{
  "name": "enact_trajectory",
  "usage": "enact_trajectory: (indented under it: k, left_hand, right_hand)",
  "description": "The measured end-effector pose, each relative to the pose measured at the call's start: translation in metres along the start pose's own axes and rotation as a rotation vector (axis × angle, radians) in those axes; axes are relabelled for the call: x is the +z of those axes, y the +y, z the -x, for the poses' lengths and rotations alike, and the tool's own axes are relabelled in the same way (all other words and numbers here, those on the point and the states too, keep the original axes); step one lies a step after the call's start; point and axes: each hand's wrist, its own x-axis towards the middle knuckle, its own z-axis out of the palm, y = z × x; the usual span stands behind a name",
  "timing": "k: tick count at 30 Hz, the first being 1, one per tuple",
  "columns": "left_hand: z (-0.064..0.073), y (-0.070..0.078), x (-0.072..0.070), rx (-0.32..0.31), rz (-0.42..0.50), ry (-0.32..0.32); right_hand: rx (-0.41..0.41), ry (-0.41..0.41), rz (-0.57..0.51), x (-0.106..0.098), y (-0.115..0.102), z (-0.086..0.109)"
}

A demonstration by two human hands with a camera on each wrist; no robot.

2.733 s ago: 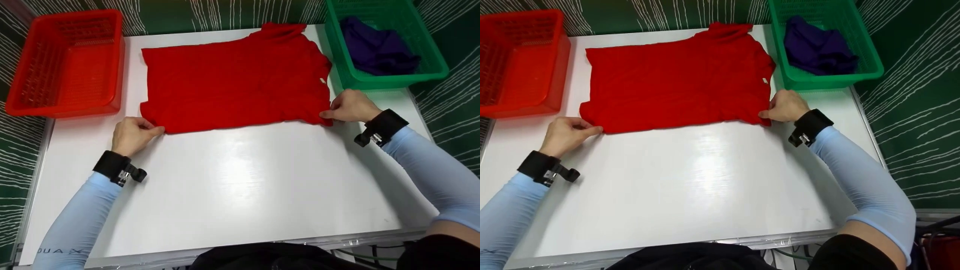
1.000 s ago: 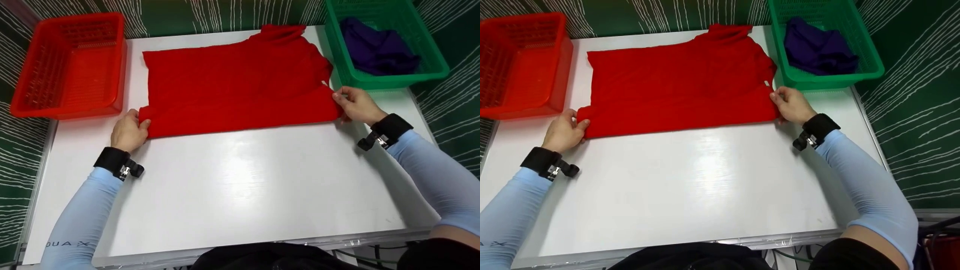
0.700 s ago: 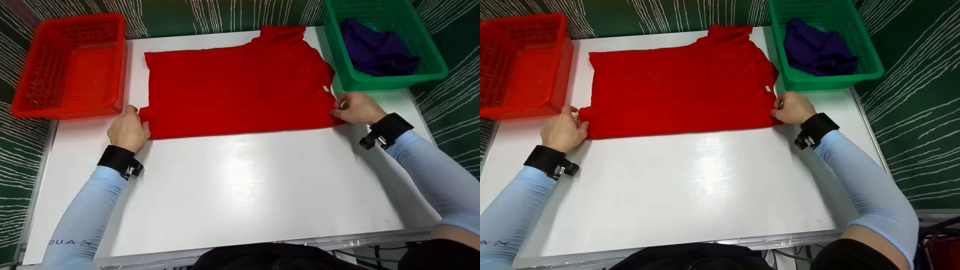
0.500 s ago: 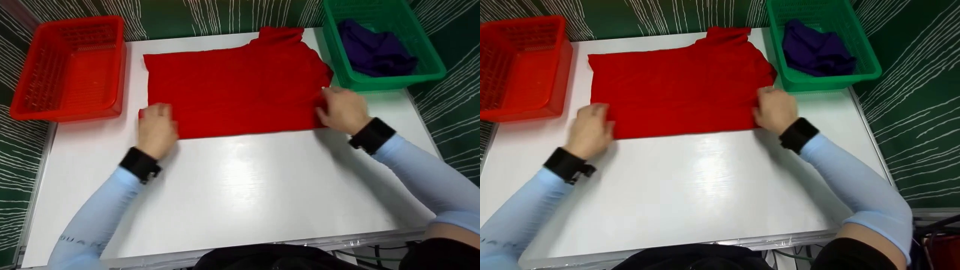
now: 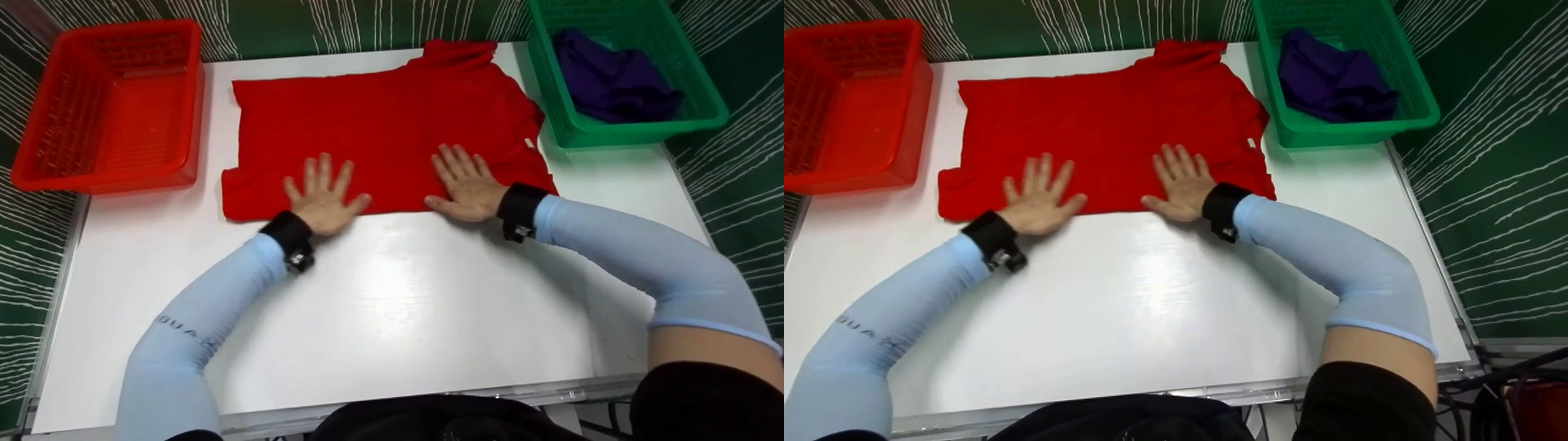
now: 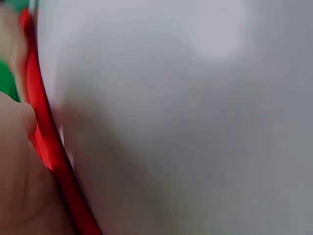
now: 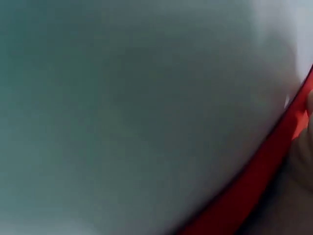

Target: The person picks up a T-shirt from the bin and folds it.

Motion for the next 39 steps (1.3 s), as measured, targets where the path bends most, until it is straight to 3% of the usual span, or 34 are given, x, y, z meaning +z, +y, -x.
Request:
enact_trajectory:
  k: [6, 11, 22, 29, 32, 35, 37, 39]
  left_hand:
    - [0.011, -0.071, -0.028, -0.205, 0.086, 0.034]
    - [0.018, -0.099, -0.038, -0.302, 0.095, -0.005]
    - [0.035, -0.097, -0.042, -0.342, 0.022, -0.02]
    - [0.064, -0.097, -0.039, -0.348, -0.007, -0.065]
    - [0.071, -0.094, -0.046, -0.336, -0.018, -0.088]
    - [0.067, -0.088, -0.062, -0.3, -0.051, -0.073]
    - [0.057, -0.085, -0.077, -0.262, -0.072, -0.042]
    - [0.042, -0.086, -0.095, -0.225, -0.08, -0.004]
  right_hand:
    - [0.13, 0.03, -0.063, -0.004, 0.057, 0.024]
    - [0.207, 0.052, -0.065, 0.001, 0.084, 0.041]
    - [0.265, 0.117, -0.071, 0.008, 0.105, 0.062]
    - [0.235, 0.048, -0.049, 0.004, 0.093, 0.066]
    - [0.213, -0.004, 0.011, -0.014, 0.081, 0.067]
    - [0.216, -0.027, 0.024, -0.043, 0.069, 0.064]
    - [0.214, 0.02, 0.016, -0.064, 0.062, 0.056]
    - [0.197, 0.123, -0.005, -0.083, 0.057, 0.042]
